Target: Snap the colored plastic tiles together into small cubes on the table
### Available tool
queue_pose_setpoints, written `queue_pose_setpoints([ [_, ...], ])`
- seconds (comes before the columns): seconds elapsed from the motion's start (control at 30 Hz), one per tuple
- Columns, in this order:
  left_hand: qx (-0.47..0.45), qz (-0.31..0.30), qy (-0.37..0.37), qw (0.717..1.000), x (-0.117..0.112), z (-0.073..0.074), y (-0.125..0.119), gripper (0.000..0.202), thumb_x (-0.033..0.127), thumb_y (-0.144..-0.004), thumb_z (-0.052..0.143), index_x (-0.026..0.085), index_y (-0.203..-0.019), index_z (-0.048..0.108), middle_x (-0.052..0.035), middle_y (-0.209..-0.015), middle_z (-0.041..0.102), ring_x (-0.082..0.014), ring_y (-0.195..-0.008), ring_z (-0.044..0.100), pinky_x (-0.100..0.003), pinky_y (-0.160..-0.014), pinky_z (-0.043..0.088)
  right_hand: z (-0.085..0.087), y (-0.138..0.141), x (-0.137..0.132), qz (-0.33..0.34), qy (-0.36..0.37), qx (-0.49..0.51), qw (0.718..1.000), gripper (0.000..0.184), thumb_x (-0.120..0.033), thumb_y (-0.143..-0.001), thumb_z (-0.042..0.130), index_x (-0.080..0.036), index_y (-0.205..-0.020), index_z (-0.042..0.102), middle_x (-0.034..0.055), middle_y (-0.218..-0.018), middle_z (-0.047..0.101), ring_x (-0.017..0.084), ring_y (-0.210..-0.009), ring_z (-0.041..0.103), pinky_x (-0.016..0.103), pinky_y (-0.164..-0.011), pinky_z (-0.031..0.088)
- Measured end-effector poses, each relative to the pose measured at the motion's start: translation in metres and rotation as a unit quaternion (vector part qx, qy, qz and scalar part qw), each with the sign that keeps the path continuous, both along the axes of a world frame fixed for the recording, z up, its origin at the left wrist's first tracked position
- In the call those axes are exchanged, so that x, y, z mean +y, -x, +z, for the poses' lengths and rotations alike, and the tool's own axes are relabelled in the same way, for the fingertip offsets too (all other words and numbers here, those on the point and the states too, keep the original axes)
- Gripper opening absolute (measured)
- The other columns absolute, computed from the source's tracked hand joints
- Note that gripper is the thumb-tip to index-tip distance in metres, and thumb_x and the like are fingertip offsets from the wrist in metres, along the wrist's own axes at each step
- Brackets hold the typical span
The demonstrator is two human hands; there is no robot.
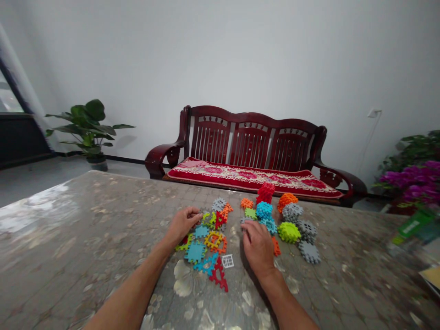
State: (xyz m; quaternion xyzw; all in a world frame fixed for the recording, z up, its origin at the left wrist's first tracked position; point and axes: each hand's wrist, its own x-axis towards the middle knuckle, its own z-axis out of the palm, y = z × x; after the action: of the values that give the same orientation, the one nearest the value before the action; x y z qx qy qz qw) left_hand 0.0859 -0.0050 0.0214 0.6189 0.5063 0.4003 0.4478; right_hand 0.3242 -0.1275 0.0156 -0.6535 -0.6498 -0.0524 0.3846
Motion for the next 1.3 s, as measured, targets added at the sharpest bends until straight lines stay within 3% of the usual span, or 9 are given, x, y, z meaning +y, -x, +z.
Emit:
queue_pose_setpoints([
  [0.17,-0.012,-0.033,0.005,0.999,0.001,-0.004,0.000,0.042,0.054,-0.060,0.070,0.017,-0.081,0.064,0.0018,-0.058,0.064,-0.0137,-0.052,0.057,-0.026,-0.053,0.045,0.001,-0.023,0.003,-0.082,0.033,-0.108,0.990,0.027,-0.018,-0.087,0.056,-0.025,-0.110,0.069,0.0103,-0.116,0.065,0.029,-0.105,0.051,0.043,-0.091,0.038],
  [0.37,-0.017,-0.042,0.016,0.999,0.003,-0.011,-0.002,0.044,0.050,-0.059,0.072,0.017,-0.088,0.065,0.0009,-0.061,0.068,-0.0160,-0.056,0.062,-0.027,-0.056,0.048,0.000,-0.021,0.005,-0.088,0.054,-0.163,0.981,0.027,-0.020,-0.086,0.060,-0.026,-0.111,0.068,0.0106,-0.116,0.063,0.031,-0.106,0.049,0.044,-0.089,0.037],
  [0.57,0.005,-0.034,0.006,0.999,0.001,-0.004,-0.002,0.042,0.052,-0.061,0.070,0.018,-0.086,0.064,-0.0003,-0.066,0.070,-0.0174,-0.061,0.064,-0.027,-0.056,0.047,-0.001,-0.018,0.003,-0.089,0.049,-0.177,0.979,0.031,-0.016,-0.085,0.060,-0.024,-0.114,0.066,0.0094,-0.122,0.063,0.030,-0.111,0.048,0.044,-0.092,0.036],
  [0.77,0.008,-0.018,0.003,1.000,0.002,-0.004,0.000,0.041,0.052,-0.059,0.071,0.018,-0.081,0.065,-0.0012,-0.067,0.070,-0.0165,-0.060,0.063,-0.026,-0.055,0.045,0.000,-0.020,0.006,-0.099,0.048,-0.180,0.977,0.026,-0.025,-0.088,0.061,-0.025,-0.113,0.066,0.0097,-0.121,0.063,0.029,-0.108,0.048,0.043,-0.090,0.037],
  [1.07,-0.006,-0.010,0.005,1.000,-0.003,0.003,-0.003,0.044,0.053,-0.052,0.074,0.018,-0.077,0.063,0.0014,-0.059,0.067,-0.0146,-0.053,0.058,-0.024,-0.050,0.039,0.003,-0.015,0.009,-0.106,0.092,-0.166,0.976,0.022,-0.027,-0.088,0.065,-0.024,-0.110,0.066,0.0077,-0.118,0.065,0.027,-0.108,0.050,0.039,-0.088,0.034],
  [1.3,-0.015,-0.018,-0.010,1.000,0.002,-0.005,-0.001,0.042,0.053,-0.056,0.074,0.018,-0.077,0.064,0.0005,-0.060,0.068,-0.0141,-0.055,0.059,-0.024,-0.052,0.042,0.002,-0.017,0.009,-0.118,0.087,-0.181,0.973,0.017,-0.025,-0.087,0.067,-0.024,-0.103,0.067,0.0060,-0.110,0.067,0.027,-0.103,0.051,0.038,-0.086,0.033],
])
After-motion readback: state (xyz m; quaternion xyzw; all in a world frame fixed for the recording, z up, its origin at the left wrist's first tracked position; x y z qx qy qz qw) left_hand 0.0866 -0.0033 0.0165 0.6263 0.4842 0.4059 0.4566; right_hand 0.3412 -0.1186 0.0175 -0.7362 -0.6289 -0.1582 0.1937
